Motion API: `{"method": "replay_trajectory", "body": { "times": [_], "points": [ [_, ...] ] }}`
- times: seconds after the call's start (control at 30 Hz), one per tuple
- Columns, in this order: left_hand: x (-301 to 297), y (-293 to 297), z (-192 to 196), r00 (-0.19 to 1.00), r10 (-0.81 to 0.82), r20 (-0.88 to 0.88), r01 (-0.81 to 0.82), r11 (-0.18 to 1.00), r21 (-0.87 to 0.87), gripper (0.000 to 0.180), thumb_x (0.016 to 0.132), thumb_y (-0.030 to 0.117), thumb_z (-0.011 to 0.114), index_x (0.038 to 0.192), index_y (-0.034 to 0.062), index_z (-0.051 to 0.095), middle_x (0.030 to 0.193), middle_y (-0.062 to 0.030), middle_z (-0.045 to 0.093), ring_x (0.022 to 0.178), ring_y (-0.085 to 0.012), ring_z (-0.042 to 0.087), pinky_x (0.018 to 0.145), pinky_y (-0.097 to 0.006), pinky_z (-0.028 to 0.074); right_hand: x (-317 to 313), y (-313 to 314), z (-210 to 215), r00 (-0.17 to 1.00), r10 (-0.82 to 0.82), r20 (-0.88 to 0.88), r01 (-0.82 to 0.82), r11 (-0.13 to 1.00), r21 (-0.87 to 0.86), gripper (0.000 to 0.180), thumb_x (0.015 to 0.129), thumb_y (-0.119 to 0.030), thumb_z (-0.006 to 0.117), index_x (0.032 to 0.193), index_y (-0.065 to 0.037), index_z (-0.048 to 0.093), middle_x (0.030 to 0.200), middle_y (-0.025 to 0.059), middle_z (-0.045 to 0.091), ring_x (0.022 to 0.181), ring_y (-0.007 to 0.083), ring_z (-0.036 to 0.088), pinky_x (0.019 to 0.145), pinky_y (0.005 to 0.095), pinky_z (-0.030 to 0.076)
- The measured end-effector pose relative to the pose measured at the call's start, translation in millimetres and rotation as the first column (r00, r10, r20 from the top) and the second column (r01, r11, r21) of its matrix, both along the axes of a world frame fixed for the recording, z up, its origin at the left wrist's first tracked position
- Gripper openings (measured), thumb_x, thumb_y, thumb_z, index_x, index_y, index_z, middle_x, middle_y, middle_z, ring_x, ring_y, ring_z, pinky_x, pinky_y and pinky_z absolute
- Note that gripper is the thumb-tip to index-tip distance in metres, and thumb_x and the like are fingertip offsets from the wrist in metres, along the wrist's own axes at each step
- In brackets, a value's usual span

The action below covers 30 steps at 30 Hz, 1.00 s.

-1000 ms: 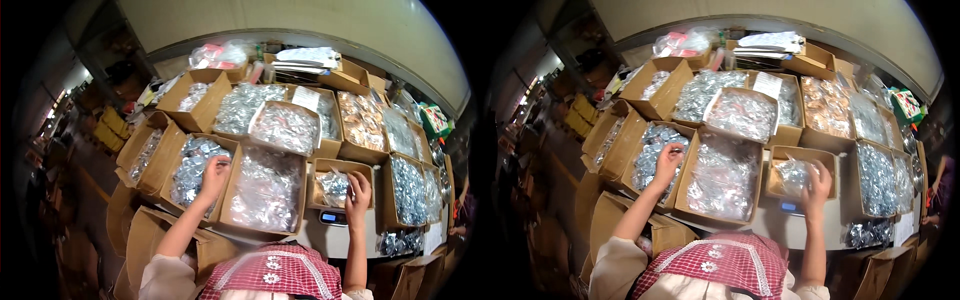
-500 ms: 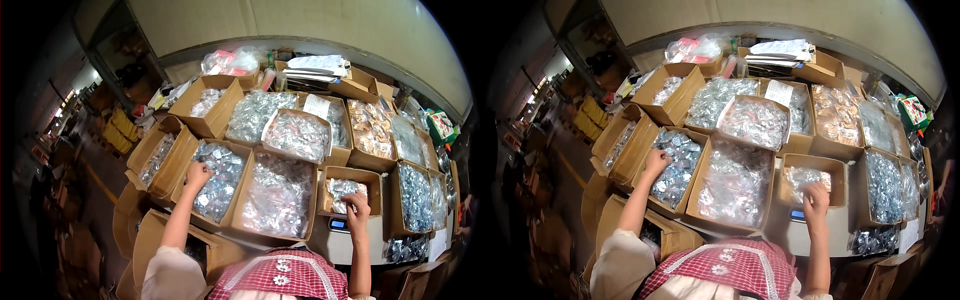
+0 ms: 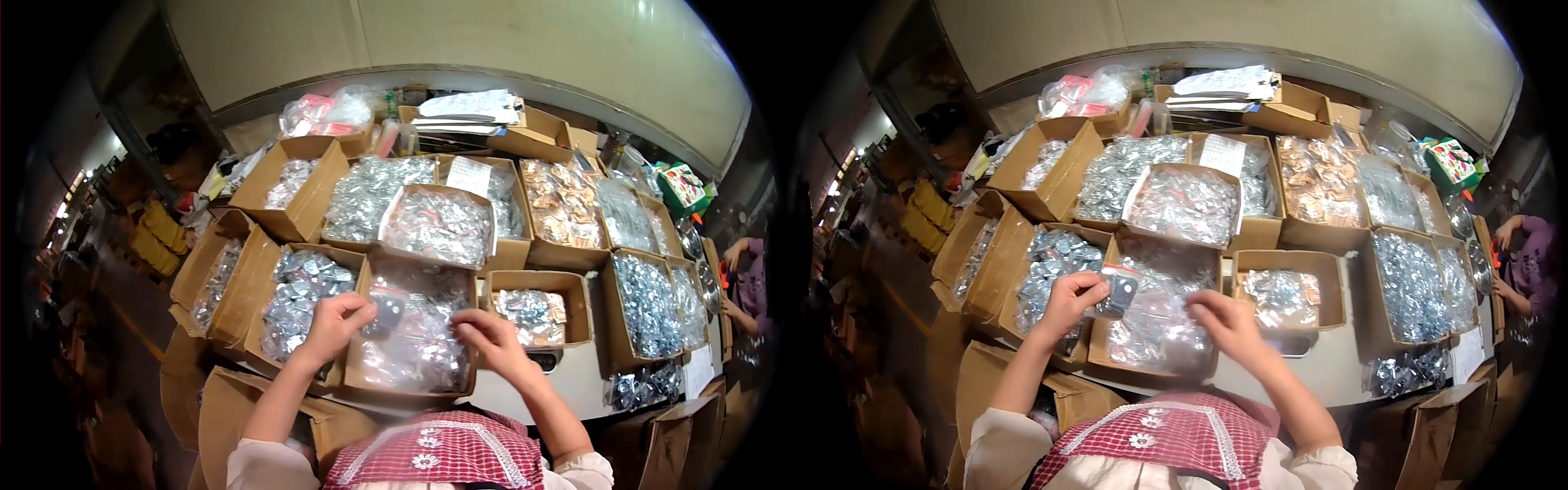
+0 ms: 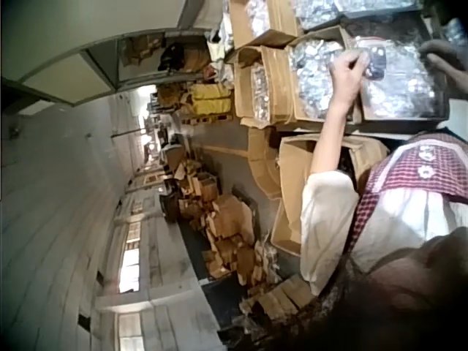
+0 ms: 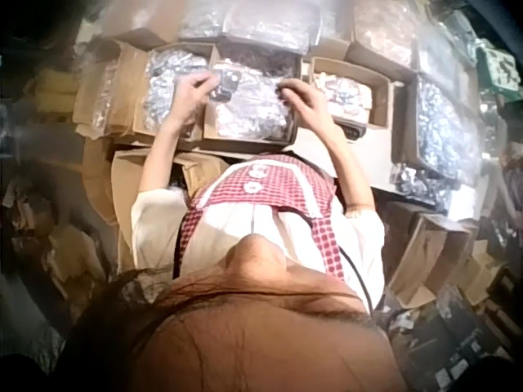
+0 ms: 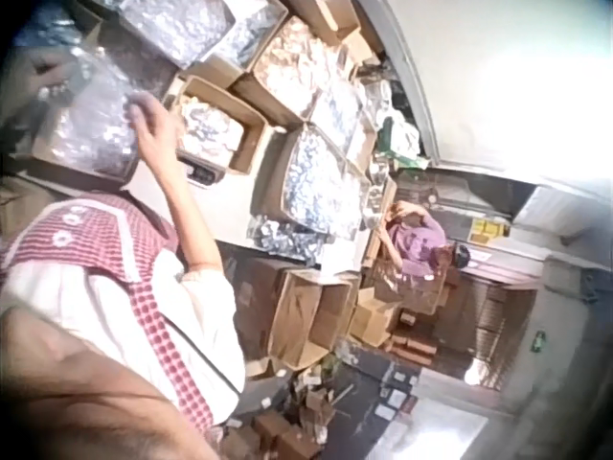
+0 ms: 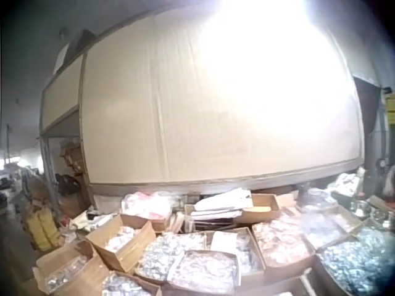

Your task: The person picks up metal components from boxes, weighs some on a scale, and puts others into large cardboard bins on the floor.

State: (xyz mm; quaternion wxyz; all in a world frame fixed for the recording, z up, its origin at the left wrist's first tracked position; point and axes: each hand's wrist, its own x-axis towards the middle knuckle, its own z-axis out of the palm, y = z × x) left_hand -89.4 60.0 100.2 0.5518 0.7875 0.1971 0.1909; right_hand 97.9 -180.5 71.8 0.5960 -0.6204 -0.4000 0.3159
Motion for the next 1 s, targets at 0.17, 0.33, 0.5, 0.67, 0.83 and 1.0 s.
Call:
{"method": "replay_trajectory", "body": {
  "times": [0.17,0.33,0.5,0.67,0.83,1.0],
  "points": [
    [33.3,-54.2,32.5,0.988,-0.141,0.07,0.101,0.907,0.408,0.014,0.083,0.012,0.072,0.09,-0.0005,0.072,0.078,-0.0114,0.067,0.067,-0.0192,0.063,0.061,-0.03,0.05,-18.5,13.4,33.4,0.976,0.152,-0.158,-0.159,0.987,-0.033,0.046,0.096,-0.025,0.062,0.132,-0.001,0.046,0.099,0.0131,0.067,0.086,0.0155,0.067,0.072,0.0299,0.056],
    [48.5,-64.5,25.6,0.975,-0.217,0.052,0.198,0.948,0.248,0.012,0.083,0.008,0.074,0.09,-0.0016,0.073,0.082,-0.0095,0.069,0.072,-0.0147,0.064,0.063,-0.028,0.049,-12.6,8.2,19.4,0.919,0.049,-0.391,-0.039,0.999,0.035,0.027,0.092,-0.005,0.064,0.117,-0.002,0.054,0.095,0.0062,0.064,0.078,0.0117,0.065,0.071,0.0266,0.056],
    [43.0,-60.9,33.9,0.953,-0.298,0.046,0.283,0.832,-0.476,0.026,0.097,0.011,0.056,0.113,-0.0063,0.065,0.095,-0.0133,0.071,0.086,-0.0169,0.068,0.076,-0.029,0.057,-9.5,-3.7,20.3,0.831,-0.045,-0.555,0.063,0.998,0.014,0.022,0.087,-0.003,0.06,0.108,-0.001,0.058,0.1,0.0062,0.059,0.078,0.0134,0.066,0.071,0.0265,0.057],
    [22.8,2.9,53.2,0.999,-0.05,0.02,0.052,0.987,-0.151,0.019,0.092,0.011,0.062,0.105,-0.0003,0.07,0.093,-0.0093,0.072,0.085,-0.0153,0.068,0.079,-0.029,0.055,6.0,-14.1,15.4,0.778,-0.13,-0.614,0.227,0.97,0.082,0.019,0.087,-0.005,0.059,0.106,-0.002,0.057,0.094,0.0051,0.059,0.079,0.0141,0.066,0.072,0.0255,0.058],
    [-52.7,199.4,65.8,0.884,0.408,0.228,-0.44,0.89,0.116,0.027,0.09,0.015,0.062,0.11,-0.0025,0.065,0.094,-0.0065,0.069,0.08,-0.0106,0.063,0.073,-0.024,0.049,28.9,-34.7,-1.5,0.759,-0.338,-0.557,0.47,0.876,0.11,0.019,0.088,-0.007,0.066,0.105,-0.007,0.057,0.094,0.0008,0.062,0.085,0.0099,0.062,0.075,0.026,0.056],
    [-218.7,390.4,-18.2,0.45,0.879,-0.159,-0.22,0.282,0.934,0.035,0.088,0.013,0.061,0.118,-0.0033,0.058,0.101,-0.0157,0.067,0.087,-0.0286,0.064,0.076,-0.036,0.05,39.5,-66.2,-8.9,0.672,-0.675,0.303,0.611,0.737,0.289,0.033,0.078,-0.005,0.064,0.111,-0.004,0.063,0.128,0.0152,0.057,0.127,0.029,0.05,0.107,0.0424,0.038]
  ]
}}
